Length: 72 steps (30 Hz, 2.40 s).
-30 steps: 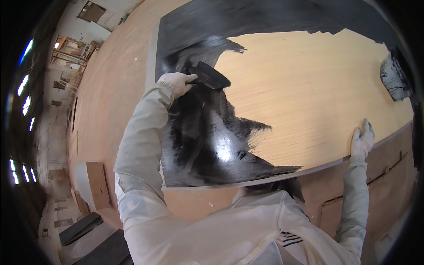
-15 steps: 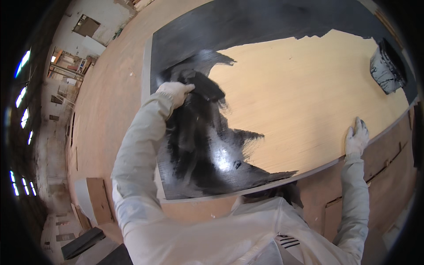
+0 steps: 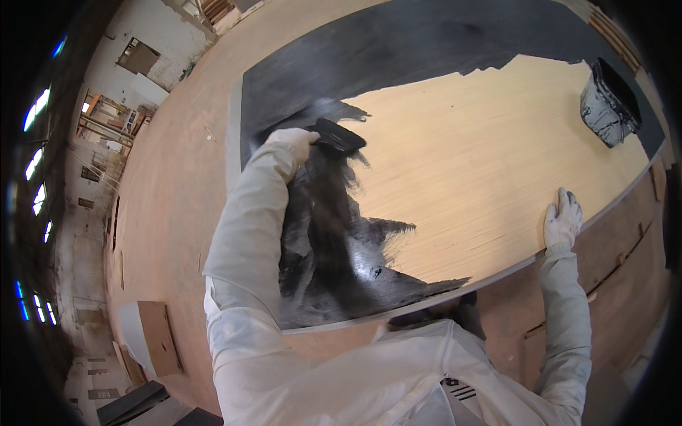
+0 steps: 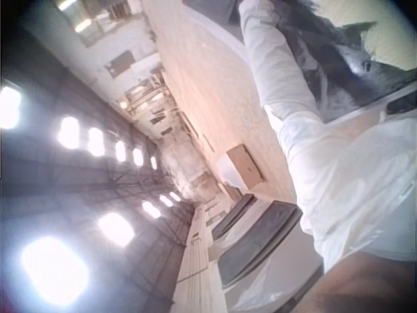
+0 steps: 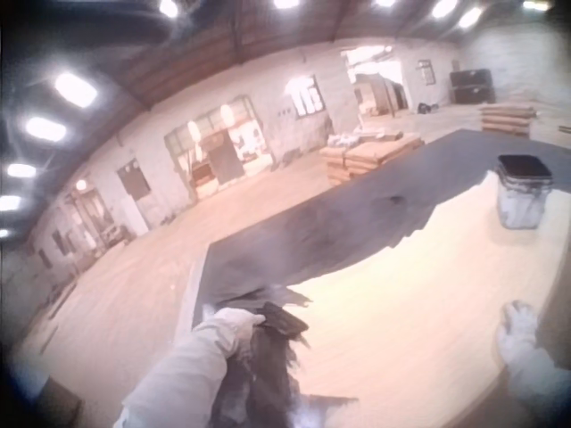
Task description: The person applies black paint to a large flat wooden board using a brush. They repeatedly dip the brush into a paint container and spread the paint across the surface, gradually covering more area.
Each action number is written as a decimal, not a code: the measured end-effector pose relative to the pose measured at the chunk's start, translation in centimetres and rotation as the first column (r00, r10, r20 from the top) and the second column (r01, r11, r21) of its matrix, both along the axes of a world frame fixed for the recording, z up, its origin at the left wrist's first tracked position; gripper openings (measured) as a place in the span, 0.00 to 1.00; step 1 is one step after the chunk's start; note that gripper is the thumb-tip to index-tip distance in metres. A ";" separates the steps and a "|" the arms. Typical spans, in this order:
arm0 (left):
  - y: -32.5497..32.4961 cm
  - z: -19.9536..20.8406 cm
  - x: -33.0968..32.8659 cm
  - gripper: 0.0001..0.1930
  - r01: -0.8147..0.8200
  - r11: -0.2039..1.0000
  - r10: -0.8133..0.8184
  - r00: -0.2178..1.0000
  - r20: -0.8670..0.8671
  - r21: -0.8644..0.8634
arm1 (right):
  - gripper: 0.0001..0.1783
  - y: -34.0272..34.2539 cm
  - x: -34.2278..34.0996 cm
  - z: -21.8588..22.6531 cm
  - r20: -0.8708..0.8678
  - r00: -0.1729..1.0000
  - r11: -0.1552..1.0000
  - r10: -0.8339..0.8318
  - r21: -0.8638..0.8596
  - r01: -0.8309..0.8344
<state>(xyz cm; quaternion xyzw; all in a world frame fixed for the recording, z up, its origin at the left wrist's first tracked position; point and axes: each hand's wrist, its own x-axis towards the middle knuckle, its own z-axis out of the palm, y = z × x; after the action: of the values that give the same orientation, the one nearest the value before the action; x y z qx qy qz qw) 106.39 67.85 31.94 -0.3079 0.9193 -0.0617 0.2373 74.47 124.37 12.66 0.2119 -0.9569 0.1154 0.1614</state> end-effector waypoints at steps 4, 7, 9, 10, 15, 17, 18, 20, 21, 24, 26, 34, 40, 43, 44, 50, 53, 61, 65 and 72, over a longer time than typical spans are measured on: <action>1.8 -0.3 -1.6 0.23 0.017 0.997 -0.019 1.000 0.023 0.071 | 0.30 0.2 -0.4 -0.2 0.000 1.000 1.000 -0.011 0.006 0.011; 1.0 1.0 -2.9 0.23 -0.058 0.997 0.054 0.996 0.064 0.059 | 0.30 0.0 0.4 0.7 0.028 0.999 1.000 -0.022 0.017 0.021; -0.1 -0.4 -2.9 0.24 -0.098 0.995 0.098 0.995 -0.024 0.016 | 0.30 -0.9 0.6 0.8 0.031 1.000 1.000 -0.001 -0.003 0.001; -0.9 -1.3 -2.9 0.25 -0.118 0.993 0.117 0.991 -0.067 -0.001 | 0.30 -1.2 0.9 0.7 0.031 1.000 1.000 0.002 -0.003 -0.002; 1.3 2.3 -5.8 0.26 -0.014 0.999 0.008 0.994 0.113 0.049 | 0.30 -0.3 0.6 0.8 0.006 0.999 0.999 -0.032 -0.013 0.032; -0.5 1.0 -6.6 0.27 -0.045 0.999 0.045 0.996 0.077 -0.004 | 0.30 -0.6 0.7 0.7 0.014 0.999 0.999 -0.031 -0.008 0.031; -1.3 -0.2 -7.4 0.27 -0.054 0.998 0.055 0.997 0.058 -0.023 | 0.30 -0.5 0.8 0.7 0.017 0.999 0.999 -0.038 0.003 0.037; -3.5 -3.0 -8.0 0.26 -0.123 0.992 0.118 0.986 -0.114 -0.042 | 0.29 -1.3 1.2 1.2 0.043 0.999 1.000 -0.008 -0.024 0.009; -2.9 -2.6 -10.8 0.26 -0.127 0.991 0.121 0.986 -0.117 -0.047 | 0.29 -1.2 1.2 1.5 0.048 0.999 0.999 -0.009 -0.032 0.011; -0.2 -1.5 -14.4 0.26 -0.063 0.997 0.062 0.998 -0.009 -0.054 | 0.29 -0.5 1.1 1.5 0.031 0.999 0.999 -0.019 -0.037 0.020; 0.4 -0.7 -14.4 0.25 -0.031 0.998 0.034 0.998 0.046 -0.057 | 0.29 -0.2 1.3 1.7 0.050 0.998 0.999 -0.027 -0.033 0.029; 2.4 0.5 -20.1 0.25 0.047 0.996 -0.039 0.994 0.106 -0.078 | 0.29 -0.4 1.0 2.0 0.043 0.999 0.997 -0.008 -0.072 0.012; 6.7 0.7 -27.4 0.25 0.126 0.989 -0.116 0.986 0.119 -0.083 | 0.28 -0.7 1.4 3.4 0.101 0.995 0.997 0.015 -0.075 -0.007; 8.2 0.4 -28.2 0.24 0.157 0.984 -0.141 0.976 0.169 -0.087 | 0.29 -0.6 1.2 3.4 0.106 0.994 0.997 0.014 -0.079 -0.006; 8.2 0.5 -28.4 0.24 0.150 0.984 -0.132 0.975 0.180 -0.094 | 0.30 -0.6 1.3 3.2 0.101 0.995 0.996 0.024 -0.092 -0.015; 9.4 0.3 -28.2 0.24 0.128 0.986 -0.098 0.965 0.242 -0.111 | 0.31 -0.3 1.5 3.6 0.101 0.993 0.989 0.059 -0.139 -0.044; 9.7 0.9 -29.3 0.24 0.130 0.984 -0.094 0.961 0.260 -0.124 | 0.32 -0.3 1.3 3.5 0.106 0.993 0.989 0.050 -0.143 -0.035; 11.4 0.7 -26.6 0.24 0.131 0.985 -0.089 0.942 0.322 -0.113 | 0.33 -0.3 1.2 3.6 0.089 0.993 0.987 0.072 -0.149 -0.058; 11.0 1.7 -26.8 0.23 0.095 0.987 -0.050 0.950 0.308 -0.133 | 0.32 -0.5 1.3 4.2 0.101 0.991 0.985 0.085 -0.158 -0.068; 10.3 2.2 -23.4 0.23 0.059 0.988 -0.010 0.948 0.318 -0.145 | 0.31 -0.3 1.3 3.8 0.084 0.993 0.989 0.082 -0.129 -0.071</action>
<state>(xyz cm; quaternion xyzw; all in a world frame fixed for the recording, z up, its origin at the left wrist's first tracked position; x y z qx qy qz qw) 83.02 78.20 34.12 -0.2950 0.8673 -0.1845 0.3560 75.73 124.10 16.47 0.2324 -0.9452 0.1911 0.1269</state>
